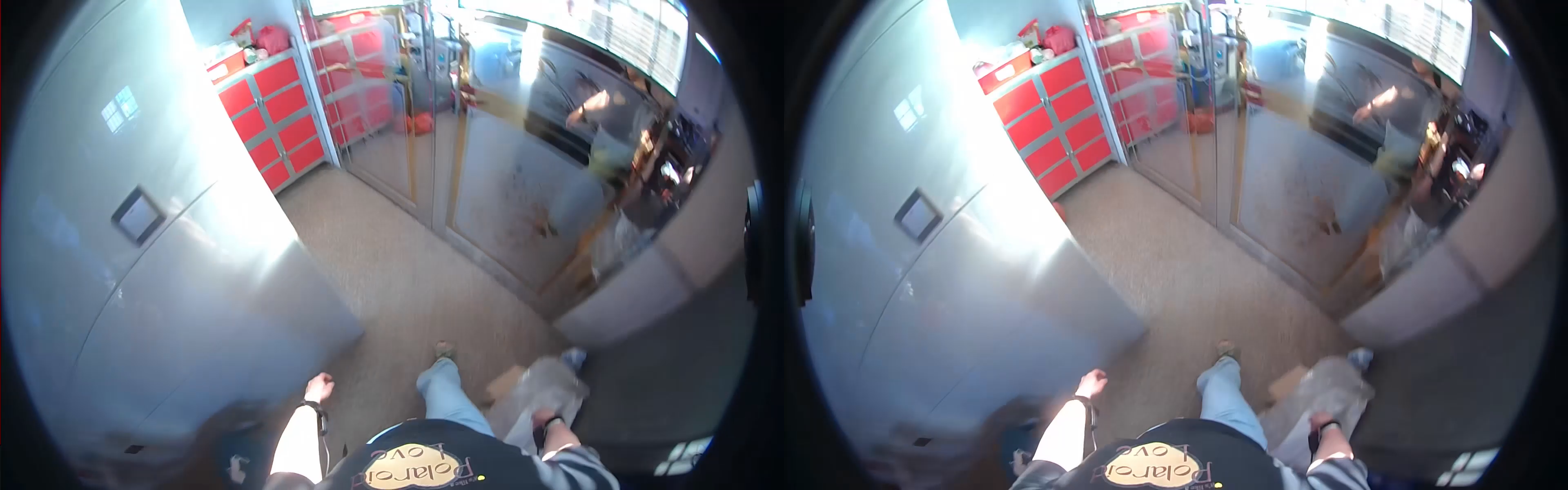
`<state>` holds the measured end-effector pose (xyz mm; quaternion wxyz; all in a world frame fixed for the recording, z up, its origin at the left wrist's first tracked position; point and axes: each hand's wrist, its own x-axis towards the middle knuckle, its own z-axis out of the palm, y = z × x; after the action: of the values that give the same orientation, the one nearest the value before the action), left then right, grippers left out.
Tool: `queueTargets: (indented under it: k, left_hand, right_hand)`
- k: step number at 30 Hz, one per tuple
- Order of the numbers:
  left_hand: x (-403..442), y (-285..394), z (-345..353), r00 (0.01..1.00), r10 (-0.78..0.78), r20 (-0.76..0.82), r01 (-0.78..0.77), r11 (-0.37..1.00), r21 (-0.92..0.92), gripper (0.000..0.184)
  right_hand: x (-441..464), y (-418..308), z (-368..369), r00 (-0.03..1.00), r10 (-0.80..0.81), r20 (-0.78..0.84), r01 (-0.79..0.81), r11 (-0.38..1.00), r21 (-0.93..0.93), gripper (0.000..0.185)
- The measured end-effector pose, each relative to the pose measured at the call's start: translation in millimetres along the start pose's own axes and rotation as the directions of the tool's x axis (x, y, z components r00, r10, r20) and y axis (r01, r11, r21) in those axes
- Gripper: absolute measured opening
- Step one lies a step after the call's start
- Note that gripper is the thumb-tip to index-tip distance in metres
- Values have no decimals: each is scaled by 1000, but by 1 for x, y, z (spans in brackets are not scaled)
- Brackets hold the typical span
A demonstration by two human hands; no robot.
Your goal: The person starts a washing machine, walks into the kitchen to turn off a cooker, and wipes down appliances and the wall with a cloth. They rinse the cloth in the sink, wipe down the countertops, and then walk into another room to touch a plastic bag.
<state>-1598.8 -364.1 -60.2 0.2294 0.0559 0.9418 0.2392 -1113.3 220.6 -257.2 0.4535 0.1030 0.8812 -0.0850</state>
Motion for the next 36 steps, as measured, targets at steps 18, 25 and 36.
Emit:
queueTargets:
  k: [18, 25, 36]
  left_hand:
    - [494, 304, -68, 937, 232, 262, -235, 972, -22, 33]
    - [625, 163, -188, 977, -188, 104, 197, 977, -87, 32]
    - [608, -29, -285, 537, -815, -219, 493, 514, -702, 29]
  right_hand:
    - [316, -147, -784, 861, -181, -475, 489, 548, 678, 27]
    - [405, -153, -885, 994, -3, 113, -83, 656, 750, 17]
    - [705, -446, -1184, 926, -312, 214, 305, 950, 63, 23]
